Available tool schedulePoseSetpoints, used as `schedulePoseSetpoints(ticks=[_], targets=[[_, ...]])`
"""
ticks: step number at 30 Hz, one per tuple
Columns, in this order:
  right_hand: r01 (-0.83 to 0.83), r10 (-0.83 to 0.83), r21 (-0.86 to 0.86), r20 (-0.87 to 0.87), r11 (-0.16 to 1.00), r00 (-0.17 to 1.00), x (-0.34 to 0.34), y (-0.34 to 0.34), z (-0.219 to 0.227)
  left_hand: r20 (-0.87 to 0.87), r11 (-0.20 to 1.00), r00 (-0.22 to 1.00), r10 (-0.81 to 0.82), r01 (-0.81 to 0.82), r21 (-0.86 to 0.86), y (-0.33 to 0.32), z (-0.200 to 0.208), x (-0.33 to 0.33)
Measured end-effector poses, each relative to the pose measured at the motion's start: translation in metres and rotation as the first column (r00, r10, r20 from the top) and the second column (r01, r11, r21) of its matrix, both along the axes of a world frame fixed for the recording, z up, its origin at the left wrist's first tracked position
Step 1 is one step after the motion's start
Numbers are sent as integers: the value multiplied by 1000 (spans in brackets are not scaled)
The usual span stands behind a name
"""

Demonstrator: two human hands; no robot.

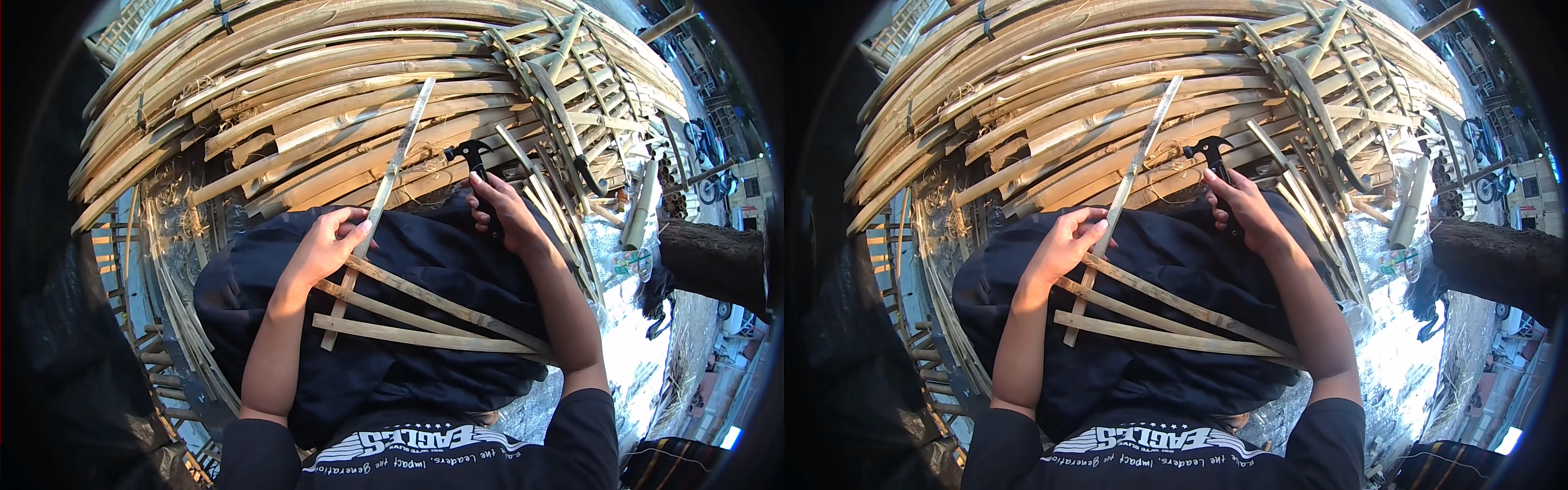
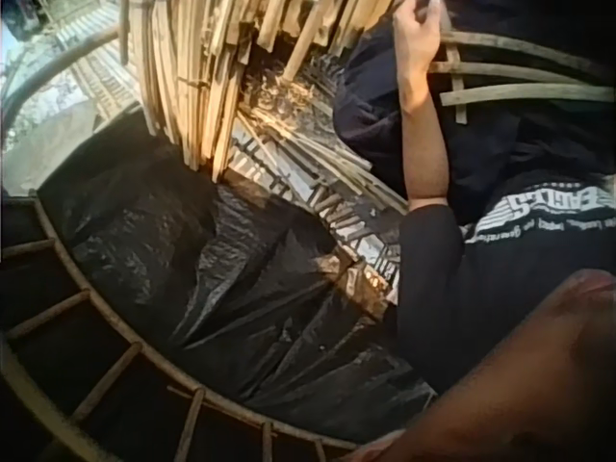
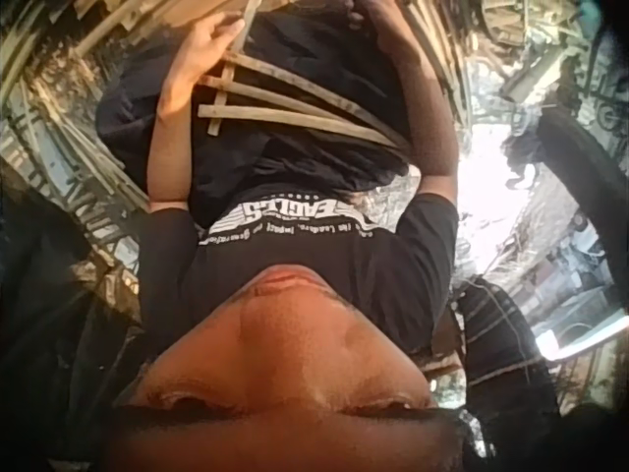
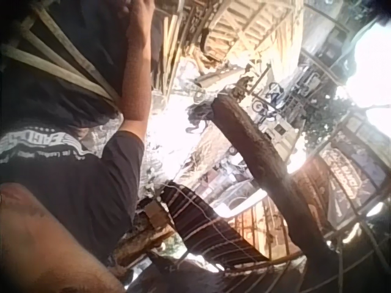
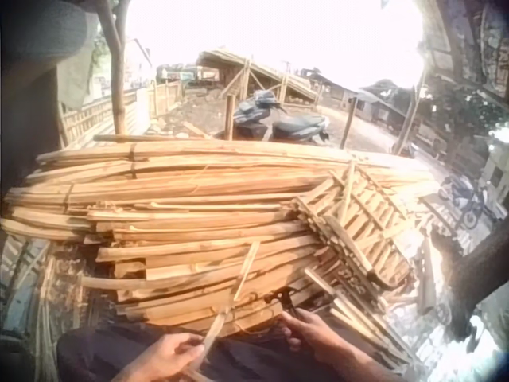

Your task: The person assembles a bamboo lattice structure by positioning thin bamboo strips and securing them with a hammer.

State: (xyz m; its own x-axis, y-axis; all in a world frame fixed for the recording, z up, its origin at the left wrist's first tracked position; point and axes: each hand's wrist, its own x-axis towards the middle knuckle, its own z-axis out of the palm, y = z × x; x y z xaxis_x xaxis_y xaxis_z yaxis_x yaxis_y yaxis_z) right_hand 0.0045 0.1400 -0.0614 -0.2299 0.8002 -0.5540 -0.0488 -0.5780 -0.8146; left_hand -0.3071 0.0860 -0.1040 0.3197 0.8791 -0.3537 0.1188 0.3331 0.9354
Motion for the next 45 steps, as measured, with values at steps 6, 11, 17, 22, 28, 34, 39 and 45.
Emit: schedulePoseSetpoints(ticks=[6,11,17,22,28,34,39,45], targets=[[-17,17,21,1,1000,1000,-2,0,3,-90,995,995,44,-36,92,0,-8,-6],[-18,18,21,2,1000,1000,3,3,0,-100,792,944,315,-204,576,-16,59,-16],[-29,30,50,-14,998,999,-9,0,1,658,745,498,-565,-35,666,-89,197,36],[-12,12,40,5,999,1000,-4,-6,1,836,833,16,-549,97,545,-112,196,101],[-4,3,61,17,998,1000,-3,-8,-1,856,857,-148,-495,76,509,-120,193,127],[-5,5,61,2,998,1000,-1,-9,-4,842,860,-236,-486,42,508,-121,191,135],[21,-24,56,43,998,999,-3,-8,-7,830,865,-296,-473,21,501,-122,193,145],[30,-31,37,29,999,999,5,-8,2,826,872,-343,-447,40,488,-117,195,150]])
